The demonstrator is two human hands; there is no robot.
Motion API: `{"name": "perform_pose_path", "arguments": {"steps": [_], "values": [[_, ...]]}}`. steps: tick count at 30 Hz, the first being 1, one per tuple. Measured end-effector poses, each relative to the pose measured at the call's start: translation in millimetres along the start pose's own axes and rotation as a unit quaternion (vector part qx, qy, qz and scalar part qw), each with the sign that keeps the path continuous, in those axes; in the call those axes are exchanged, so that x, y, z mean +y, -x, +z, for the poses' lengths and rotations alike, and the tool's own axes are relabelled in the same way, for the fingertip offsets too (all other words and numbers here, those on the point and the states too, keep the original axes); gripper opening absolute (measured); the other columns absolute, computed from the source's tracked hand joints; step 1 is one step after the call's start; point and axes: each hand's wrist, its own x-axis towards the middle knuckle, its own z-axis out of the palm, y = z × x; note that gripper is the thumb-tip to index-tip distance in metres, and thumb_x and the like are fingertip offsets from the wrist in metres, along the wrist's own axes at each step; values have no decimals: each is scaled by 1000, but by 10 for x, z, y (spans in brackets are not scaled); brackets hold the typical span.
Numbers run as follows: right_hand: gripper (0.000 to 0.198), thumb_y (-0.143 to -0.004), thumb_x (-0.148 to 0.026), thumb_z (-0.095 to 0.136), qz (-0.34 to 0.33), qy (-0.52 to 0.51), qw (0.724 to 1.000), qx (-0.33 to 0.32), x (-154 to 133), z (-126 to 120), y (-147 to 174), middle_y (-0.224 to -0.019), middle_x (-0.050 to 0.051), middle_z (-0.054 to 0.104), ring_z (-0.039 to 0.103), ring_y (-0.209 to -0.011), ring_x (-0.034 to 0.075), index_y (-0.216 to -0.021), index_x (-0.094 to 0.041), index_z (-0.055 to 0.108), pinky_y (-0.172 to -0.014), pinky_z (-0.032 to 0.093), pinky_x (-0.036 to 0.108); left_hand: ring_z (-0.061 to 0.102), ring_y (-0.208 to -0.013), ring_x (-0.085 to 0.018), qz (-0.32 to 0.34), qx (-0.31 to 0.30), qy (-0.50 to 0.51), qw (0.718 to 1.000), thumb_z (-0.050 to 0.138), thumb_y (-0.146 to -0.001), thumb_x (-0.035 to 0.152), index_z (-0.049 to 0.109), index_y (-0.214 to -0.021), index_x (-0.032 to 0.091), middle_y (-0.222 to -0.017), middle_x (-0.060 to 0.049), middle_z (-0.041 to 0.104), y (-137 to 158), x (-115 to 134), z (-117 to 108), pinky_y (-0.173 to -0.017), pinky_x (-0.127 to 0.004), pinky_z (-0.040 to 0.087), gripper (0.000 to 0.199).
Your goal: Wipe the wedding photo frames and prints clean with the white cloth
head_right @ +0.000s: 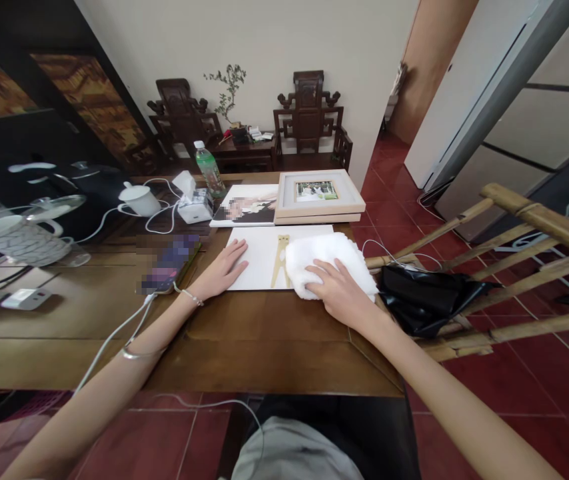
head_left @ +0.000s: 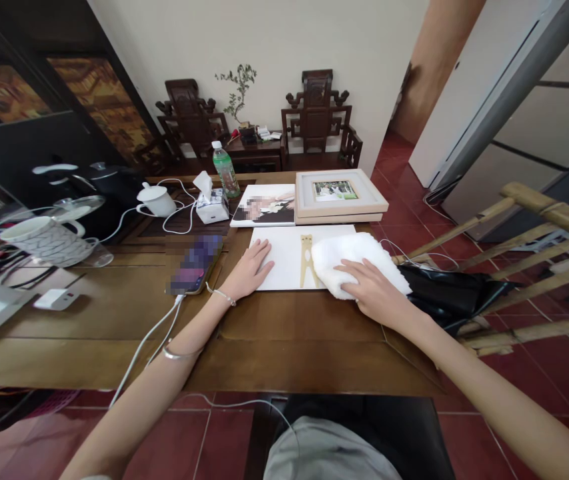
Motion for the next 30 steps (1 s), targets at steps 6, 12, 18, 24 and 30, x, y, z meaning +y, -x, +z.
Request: {"name": "perform_pose_path", "arguments": {"steps": [6,12,18,24,30], "values": [[46,-67,3,44,27,-11,1000,-10,385,22,-442,-122,17,59,51,-120,30,-103,-16,64,-96,41,46,20,-145,-28,3,-5,13,1000,41,-92,42,44,-138,12,-152,-17,34,0,8,-25,-116,-50,17,55],[47,-71,0,41,55,17,998,-31,515,-33,-791,-101,14,63,58,-96,28,-110,-16,61,-76,44,35,21,-145,-28,-1,-20,17,1000,43,-91,41,46,-136,14,-152,-16,34,8,0,-41,-116,-50,15,52],[44,-67,2,43,29,16,999,-27,314,-46,-516,-107,13,62,55,-106,28,-102,-17,64,-87,42,37,25,-143,-27,28,-4,7,1000,43,-93,41,47,-134,13,-150,-17,37,58,-8,-10,-117,-45,18,51],[41,-68,0,44,22,9,999,-30,390,-54,-487,-108,15,62,56,-105,28,-100,-16,64,-85,43,36,38,-134,-30,14,25,-41,999,46,-92,39,53,-124,16,-142,-16,46,40,46,-31,-110,-52,29,40],[43,-72,-2,42,67,16,997,-44,619,-52,-809,-95,14,62,57,-88,27,-108,-15,61,-70,40,32,33,-139,-27,17,19,-35,999,37,-95,37,45,-133,16,-145,-15,43,26,-6,-8,-113,-48,27,45]]}}
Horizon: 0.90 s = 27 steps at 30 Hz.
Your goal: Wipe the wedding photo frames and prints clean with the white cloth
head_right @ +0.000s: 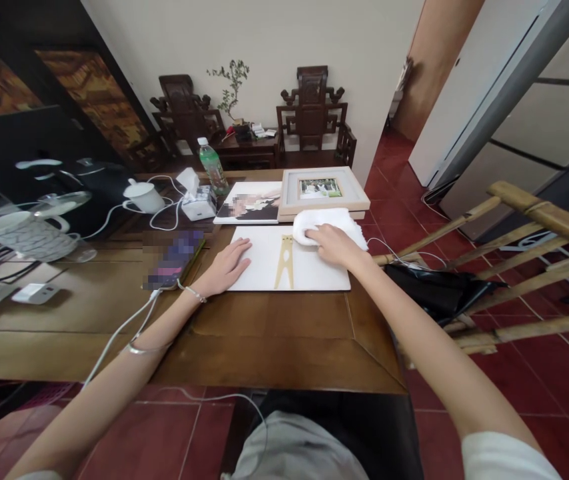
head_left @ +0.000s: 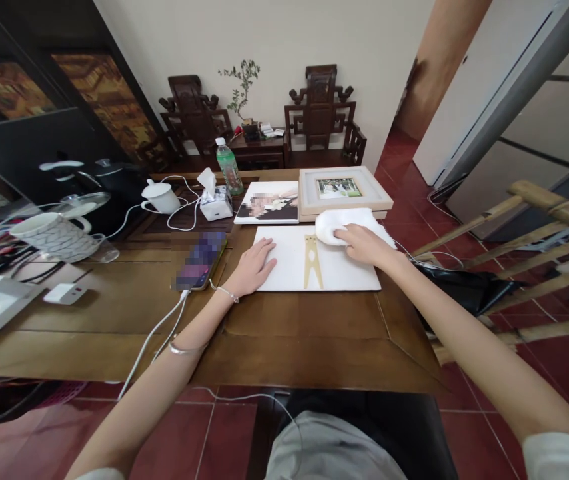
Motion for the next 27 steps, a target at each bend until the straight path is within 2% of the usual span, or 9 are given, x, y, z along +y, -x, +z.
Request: {"name": "perform_pose_path", "arguments": {"steps": [3,6,11,14,17,21,27], "values": [[44,-72,-1,41,10,-7,1000,-5,-1,-15,-34,-93,13,62,56,-86,26,-107,-15,62,-69,38,31,30,-141,-26,17,2,-10,1000,33,-96,36,43,-136,12,-147,-16,41,-10,-72,47,-116,-46,25,48],[43,-71,-1,40,10,-12,1000,-10,-83,-46,82,-92,14,61,56,-87,26,-105,-14,62,-72,40,32,33,-140,-26,26,9,-17,999,31,-96,33,45,-135,10,-147,-16,42,-26,-119,78,-116,-46,26,48],[40,-65,1,41,-25,-60,998,-18,-400,-164,591,-103,16,62,56,-104,28,-94,-15,64,-87,43,37,38,-137,-25,13,34,-9,999,31,-96,31,48,-134,11,-143,-14,47,-46,-116,93,-115,-46,29,46],[42,-63,3,40,-44,-98,994,-15,-606,-230,944,-115,17,61,50,-119,29,-92,-15,65,-98,40,42,38,-137,-26,8,34,-1,999,31,-96,32,49,-133,8,-143,-16,47,-55,-102,93,-115,-45,29,48],[43,-64,3,40,-51,-110,992,-22,-713,-267,1143,-120,17,60,48,-123,29,-93,-16,66,-102,37,45,37,-138,-26,5,32,2,999,30,-96,31,48,-134,7,-144,-17,45,-58,-99,95,-115,-46,29,49],[39,-65,2,40,-47,-101,993,-37,-653,-283,1021,-113,17,61,52,-116,29,-90,-15,65,-96,41,41,34,-139,-25,-5,24,-6,1000,29,-96,31,45,-137,7,-146,-16,43,-52,-107,102,-115,-47,29,50],[41,-69,-4,42,-4,-55,998,-22,-244,-128,362,-94,13,60,56,-93,26,-103,-15,62,-80,42,33,35,-139,-25,6,23,-10,1000,30,-96,31,46,-136,9,-146,-16,44,-48,-123,95,-114,-47,30,49]]}}
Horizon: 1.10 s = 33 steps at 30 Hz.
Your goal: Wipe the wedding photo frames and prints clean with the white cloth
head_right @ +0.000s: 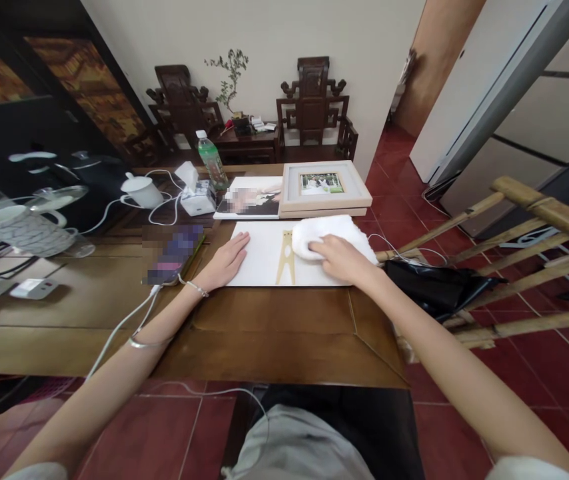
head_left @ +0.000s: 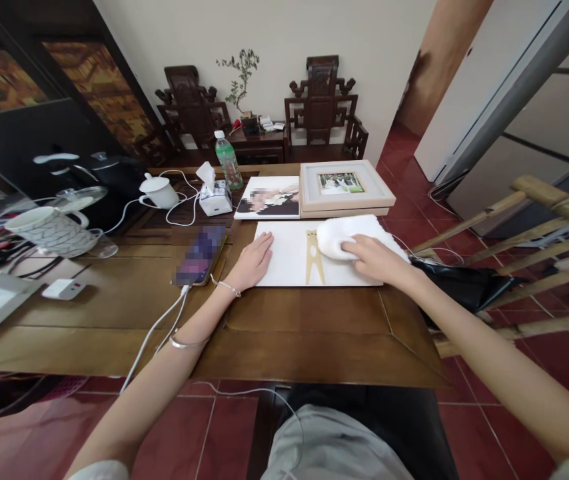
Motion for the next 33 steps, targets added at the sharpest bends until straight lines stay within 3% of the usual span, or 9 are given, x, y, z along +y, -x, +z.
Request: {"name": "perform_pose_path", "arguments": {"steps": [4,7,14,19,22,26,30,33], "values": [[45,-71,-4,40,25,12,999,19,221,95,-306,-92,13,59,55,-88,27,-109,-15,61,-75,41,33,36,-138,-25,12,3,0,1000,30,-96,32,47,-135,7,-145,-17,45,-4,-13,-8,-115,-46,29,49],[46,-70,-2,40,30,13,999,31,181,123,-280,-94,14,60,56,-92,28,-110,-13,61,-78,43,35,37,-138,-26,14,6,0,1000,30,-96,32,48,-135,7,-145,-17,45,-4,-12,-10,-116,-45,28,50],[45,-65,2,41,-18,-32,999,17,-376,40,538,-123,17,57,48,-121,30,-100,-15,64,-100,38,45,36,-138,-28,10,3,-11,1000,29,-96,30,48,-134,5,-145,-19,44,-6,29,-10,-115,-47,29,50],[39,-65,2,40,-35,-84,996,-21,-569,-137,890,-114,14,61,53,-114,27,-90,-18,64,-96,42,41,36,-138,-27,12,0,-15,1000,29,-96,31,48,-134,3,-144,-19,44,-16,44,-20,-116,-44,27,51],[40,-69,0,39,-7,-89,996,-27,-488,-171,713,-101,12,61,58,-99,25,-95,-18,63,-86,46,36,36,-138,-27,11,-1,-15,1000,29,-96,32,48,-133,3,-144,-19,44,-16,47,-24,-116,-45,28,51],[44,-72,-2,40,55,-91,994,1,-326,-81,126,-98,13,61,58,-95,27,-110,-14,59,-82,47,38,36,-138,-27,10,-3,-11,1000,28,-96,32,47,-135,5,-145,-18,43,-9,41,-21,-115,-47,28,51],[49,-73,1,39,55,-97,994,22,-323,57,-485,-113,17,62,54,-110,31,-117,-13,56,-90,44,46,34,-140,-26,0,-6,0,1000,29,-96,34,45,-137,10,-147,-15,42,-2,34,-19,-115,-47,29,50],[53,-74,5,37,36,-67,997,8,-431,154,-680,-129,19,55,39,-131,34,-121,-14,55,-99,35,59,32,-140,-27,-6,-12,6,1000,29,-97,34,45,-137,7,-147,-17,41,-2,37,-21,-115,-48,28,51]]}}
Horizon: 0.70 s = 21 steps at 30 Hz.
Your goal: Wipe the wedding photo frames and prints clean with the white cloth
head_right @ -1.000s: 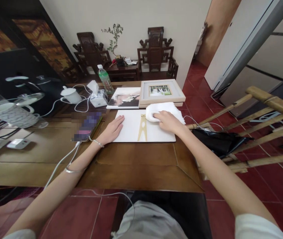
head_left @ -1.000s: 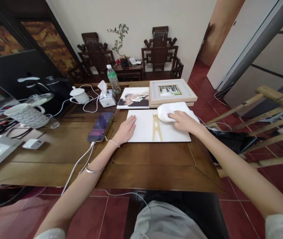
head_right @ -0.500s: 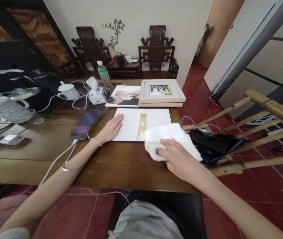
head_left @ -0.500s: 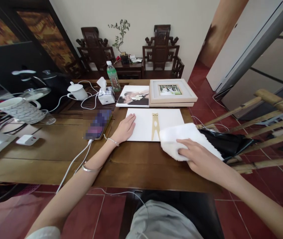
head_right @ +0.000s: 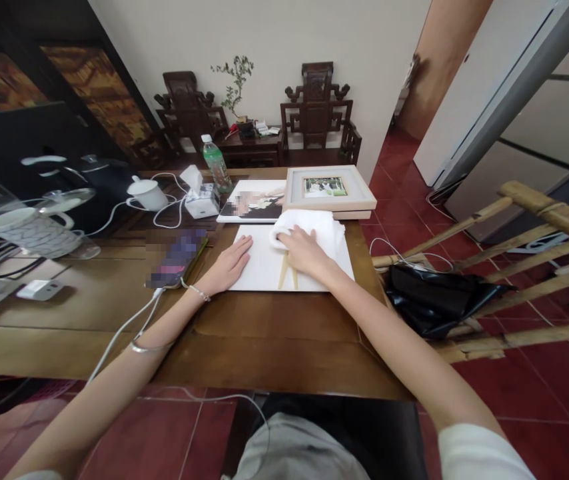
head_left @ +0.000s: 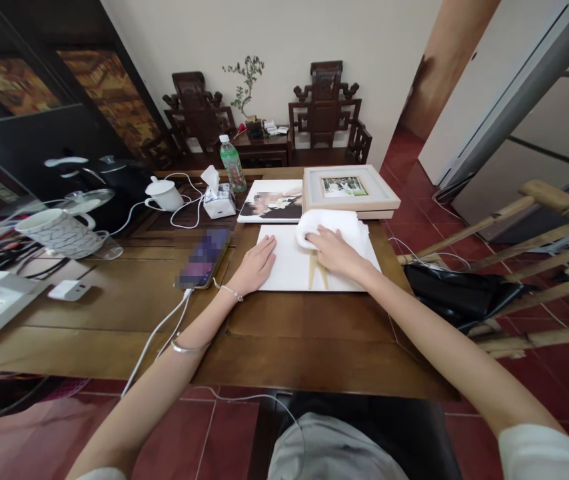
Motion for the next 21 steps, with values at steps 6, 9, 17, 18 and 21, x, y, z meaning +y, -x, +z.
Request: {"name": "perform_pose_path", "arguments": {"steps": [6,9,17,18,21], "values": [[60,-73,11,34,-61,59,995,-54,-370,89,527,-151,15,35,16,-142,39,-120,-15,60,-102,25,70,31,-141,-25,3,4,-6,1000,28,-96,32,44,-138,9,-147,-16,41,-5,-4,18,-115,-47,28,50],[53,-75,8,37,-95,55,991,-76,-602,24,919,-151,16,36,17,-142,41,-115,-15,63,-103,26,69,32,-141,-25,7,8,-4,1000,29,-96,31,45,-137,7,-147,-17,41,-7,-10,26,-115,-46,28,50],[58,-70,8,36,-115,-7,990,-78,-501,-82,778,-145,11,45,27,-140,32,-113,-19,62,-104,30,61,32,-140,-26,4,5,-3,1000,29,-96,32,45,-137,10,-147,-15,42,-7,5,12,-115,-47,29,49],[58,-70,8,36,-112,-7,991,-72,-424,-73,648,-143,13,47,27,-140,32,-114,-19,61,-104,30,61,32,-140,-26,5,4,-3,1000,29,-96,32,45,-137,9,-147,-16,42,-7,7,9,-115,-47,29,49],[53,-71,7,38,-94,14,994,-60,-237,-55,245,-132,19,54,32,-137,33,-113,-16,60,-101,34,57,32,-140,-26,11,4,-2,1000,29,-97,32,45,-138,10,-147,-15,42,-7,3,4,-115,-48,28,49]]}}
